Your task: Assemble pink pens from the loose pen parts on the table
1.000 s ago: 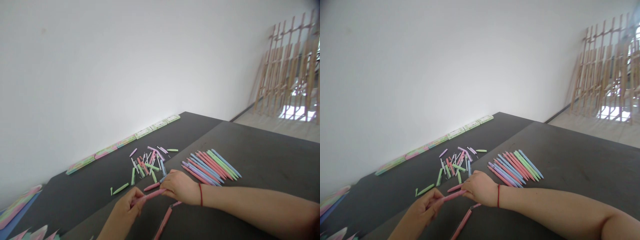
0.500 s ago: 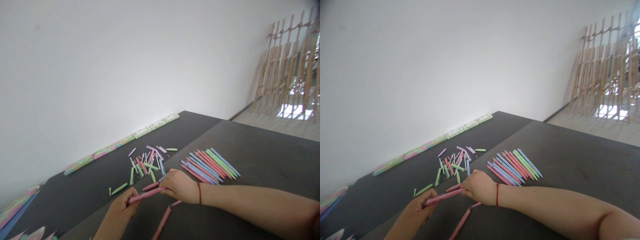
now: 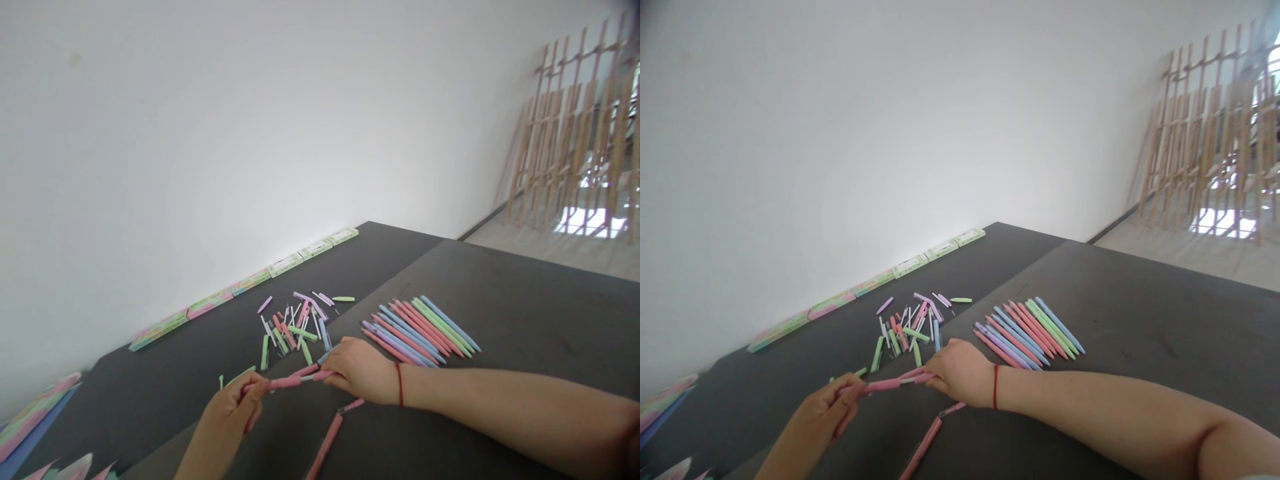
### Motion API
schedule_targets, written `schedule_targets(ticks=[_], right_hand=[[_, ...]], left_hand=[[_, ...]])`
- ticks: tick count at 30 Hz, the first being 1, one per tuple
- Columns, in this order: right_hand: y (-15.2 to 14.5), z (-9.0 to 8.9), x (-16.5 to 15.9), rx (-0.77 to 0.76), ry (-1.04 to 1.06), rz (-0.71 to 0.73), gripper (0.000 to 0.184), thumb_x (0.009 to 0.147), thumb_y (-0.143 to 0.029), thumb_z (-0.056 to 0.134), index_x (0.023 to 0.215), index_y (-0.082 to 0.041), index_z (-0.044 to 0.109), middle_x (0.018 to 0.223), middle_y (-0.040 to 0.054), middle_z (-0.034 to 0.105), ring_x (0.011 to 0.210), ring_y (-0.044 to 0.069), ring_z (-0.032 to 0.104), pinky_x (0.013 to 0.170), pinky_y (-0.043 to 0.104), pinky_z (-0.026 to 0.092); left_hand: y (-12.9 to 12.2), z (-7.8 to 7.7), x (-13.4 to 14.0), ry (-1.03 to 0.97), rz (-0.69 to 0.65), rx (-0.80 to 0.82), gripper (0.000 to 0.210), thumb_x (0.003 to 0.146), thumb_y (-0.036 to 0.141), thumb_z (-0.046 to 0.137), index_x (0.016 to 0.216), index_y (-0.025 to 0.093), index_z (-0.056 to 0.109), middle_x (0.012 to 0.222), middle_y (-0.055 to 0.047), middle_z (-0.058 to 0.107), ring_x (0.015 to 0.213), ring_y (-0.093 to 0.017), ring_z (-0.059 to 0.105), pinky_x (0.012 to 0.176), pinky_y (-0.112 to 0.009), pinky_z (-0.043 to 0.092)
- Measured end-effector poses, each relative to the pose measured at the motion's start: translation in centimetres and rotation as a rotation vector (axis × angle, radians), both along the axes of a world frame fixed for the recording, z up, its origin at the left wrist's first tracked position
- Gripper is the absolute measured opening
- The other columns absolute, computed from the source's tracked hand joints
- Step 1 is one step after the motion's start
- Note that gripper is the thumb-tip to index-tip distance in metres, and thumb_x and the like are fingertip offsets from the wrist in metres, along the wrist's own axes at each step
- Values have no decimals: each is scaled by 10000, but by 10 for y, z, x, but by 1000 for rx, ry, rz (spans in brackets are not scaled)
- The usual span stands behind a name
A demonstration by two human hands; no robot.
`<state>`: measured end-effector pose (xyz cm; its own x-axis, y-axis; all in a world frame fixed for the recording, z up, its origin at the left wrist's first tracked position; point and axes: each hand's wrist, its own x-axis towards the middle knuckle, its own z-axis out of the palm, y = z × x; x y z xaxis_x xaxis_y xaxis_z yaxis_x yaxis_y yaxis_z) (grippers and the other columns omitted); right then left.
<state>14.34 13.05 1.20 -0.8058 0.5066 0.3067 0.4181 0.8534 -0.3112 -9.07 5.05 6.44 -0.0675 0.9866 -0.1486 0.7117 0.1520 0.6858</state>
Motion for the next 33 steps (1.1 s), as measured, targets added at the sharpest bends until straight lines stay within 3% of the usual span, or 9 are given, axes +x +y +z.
schedule_targets(ticks=[6, 16, 22, 27, 30, 33], right_hand=[[3, -2, 0, 58, -54, -25, 253, 920, -322, 417, 880, -166, 611, 848, 44, 658, 797, 164, 573, 736, 299, 326], [0, 2, 0, 92, -162, -57, 151, 881, -229, 461, 887, -154, 592, 879, 60, 632, 823, 187, 544, 711, 318, 318], [0, -2, -2, 184, -217, -81, 93, 861, -169, 491, 894, -159, 577, 887, 66, 612, 829, 200, 526, 699, 334, 322], [-1, -2, -1, 214, -242, -88, 110, 875, -150, 463, 883, -160, 573, 879, 67, 604, 816, 202, 519, 692, 344, 330], [-3, -1, -1, 231, -222, -95, 91, 869, -175, 484, 885, -161, 572, 875, 63, 597, 815, 203, 515, 690, 344, 331], [-3, 0, 0, 254, -215, -95, 69, 846, -175, 518, 887, -158, 570, 883, 64, 589, 828, 204, 509, 693, 338, 330]], left_hand=[[3, 4, -18, 28, 47, -115, 504, 704, 687, 412, 674, 197, 525, 401, 91, 363, 369, -94, 307, 405, -212, 251], [-1, 22, -30, 5, 62, -53, 385, 720, 581, 477, 757, 200, 523, 481, 105, 350, 396, -79, 316, 399, -193, 242], [0, 12, -14, 54, 18, -127, 308, 713, 511, 470, 718, 206, 507, 480, 76, 483, 394, -95, 394, 416, -204, 289], [-1, 1, -6, 11, -98, -249, 211, 711, 424, 487, 743, 216, 471, 608, 32, 616, 493, -132, 522, 436, -209, 318], [-2, -10, -6, -5, -176, -271, 130, 703, 323, 488, 768, 215, 456, 658, 36, 624, 572, -139, 546, 496, -211, 346], [-3, -19, -8, 101, -241, -214, 78, 677, 244, 488, 743, 208, 465, 641, 58, 572, 606, -131, 517, 547, -208, 335]])
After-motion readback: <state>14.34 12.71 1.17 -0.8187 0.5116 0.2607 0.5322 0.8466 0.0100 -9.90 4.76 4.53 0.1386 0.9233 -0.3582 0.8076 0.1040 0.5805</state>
